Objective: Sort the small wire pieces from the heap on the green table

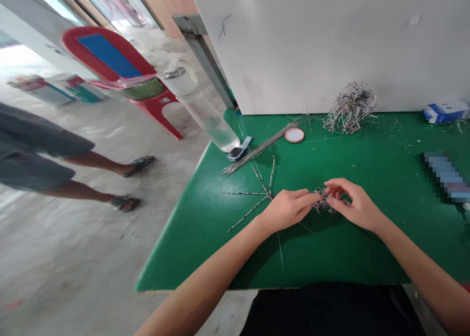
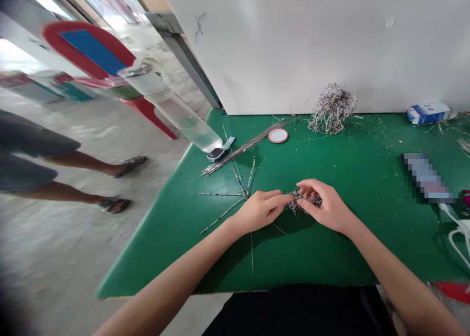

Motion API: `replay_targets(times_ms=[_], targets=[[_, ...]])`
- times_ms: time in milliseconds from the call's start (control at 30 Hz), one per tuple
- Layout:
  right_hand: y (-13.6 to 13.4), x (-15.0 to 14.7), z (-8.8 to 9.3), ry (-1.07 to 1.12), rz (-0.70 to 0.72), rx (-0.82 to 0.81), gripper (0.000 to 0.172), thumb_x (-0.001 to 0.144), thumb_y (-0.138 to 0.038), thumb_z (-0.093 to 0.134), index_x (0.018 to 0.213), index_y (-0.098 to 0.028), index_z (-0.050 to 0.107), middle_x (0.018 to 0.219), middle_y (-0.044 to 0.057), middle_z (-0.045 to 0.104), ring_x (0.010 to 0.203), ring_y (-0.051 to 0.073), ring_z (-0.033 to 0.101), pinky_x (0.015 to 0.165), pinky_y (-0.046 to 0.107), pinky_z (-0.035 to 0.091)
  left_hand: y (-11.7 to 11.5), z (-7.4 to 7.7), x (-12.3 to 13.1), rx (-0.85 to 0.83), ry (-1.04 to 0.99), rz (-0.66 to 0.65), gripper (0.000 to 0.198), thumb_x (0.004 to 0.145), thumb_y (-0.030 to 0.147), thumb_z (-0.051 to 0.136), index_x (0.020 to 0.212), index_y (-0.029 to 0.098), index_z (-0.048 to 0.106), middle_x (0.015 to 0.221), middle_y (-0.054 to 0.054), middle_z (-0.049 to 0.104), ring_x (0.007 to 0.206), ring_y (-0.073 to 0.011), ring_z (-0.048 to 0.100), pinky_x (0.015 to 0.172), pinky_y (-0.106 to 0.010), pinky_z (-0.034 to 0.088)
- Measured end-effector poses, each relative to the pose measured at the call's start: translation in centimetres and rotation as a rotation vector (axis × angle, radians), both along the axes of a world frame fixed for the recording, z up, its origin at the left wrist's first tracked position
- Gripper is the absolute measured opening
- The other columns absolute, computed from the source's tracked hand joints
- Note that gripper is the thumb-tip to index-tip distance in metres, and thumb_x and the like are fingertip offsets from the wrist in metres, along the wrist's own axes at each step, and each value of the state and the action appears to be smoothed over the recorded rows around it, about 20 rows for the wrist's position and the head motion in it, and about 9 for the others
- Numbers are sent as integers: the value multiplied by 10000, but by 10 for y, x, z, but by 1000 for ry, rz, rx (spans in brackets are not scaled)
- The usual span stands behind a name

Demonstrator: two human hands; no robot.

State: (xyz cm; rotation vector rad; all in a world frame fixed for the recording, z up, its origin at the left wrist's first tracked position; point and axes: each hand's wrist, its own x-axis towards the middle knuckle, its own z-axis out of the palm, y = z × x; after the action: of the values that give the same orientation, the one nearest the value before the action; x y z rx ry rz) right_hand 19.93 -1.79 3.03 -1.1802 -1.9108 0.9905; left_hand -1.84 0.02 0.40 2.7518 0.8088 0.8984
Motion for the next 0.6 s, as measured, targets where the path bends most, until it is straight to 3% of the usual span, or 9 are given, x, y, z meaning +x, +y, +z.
replay_targets(times_ms=[200,333,400,500,600], targets=[[-1,6,2,-130,7,135,260,897,-266,522,1148,-214,563,958,73,674,813,199,644,706,349,547,0,-3,1,-29,-4,7,263,995,179,327,1017,187,589,688,22,608,518,-77,549,463,-200,364],[2,27,18,-412,-45,355,290,920,-273,484,1201,-231,543,1092,107,671,1002,266,634,863,457,509,1,-7,1,-52,-39,17,223,998,205,341,992,175,562,754,6,669,567,-87,606,501,-200,415],[3,50,32,-603,-146,464,309,925,-316,480,1214,-230,547,1152,119,659,1088,301,603,911,489,477,1,-8,2,-65,-52,26,208,1001,222,349,981,173,550,790,-2,694,592,-94,631,517,-205,436],[-1,98,49,-816,-405,523,437,921,-428,457,1257,-158,528,1193,166,641,1113,333,591,947,478,454,1,-10,2,-88,-48,39,199,1002,236,359,985,172,546,822,-11,713,620,-103,657,535,-211,459],[-19,154,48,-1142,-668,376,605,907,-535,386,1279,-73,507,1197,245,627,1084,401,594,896,500,460,1,-10,2,-98,-43,36,205,1004,243,359,1000,171,550,835,-13,721,620,-107,664,540,-215,470]])
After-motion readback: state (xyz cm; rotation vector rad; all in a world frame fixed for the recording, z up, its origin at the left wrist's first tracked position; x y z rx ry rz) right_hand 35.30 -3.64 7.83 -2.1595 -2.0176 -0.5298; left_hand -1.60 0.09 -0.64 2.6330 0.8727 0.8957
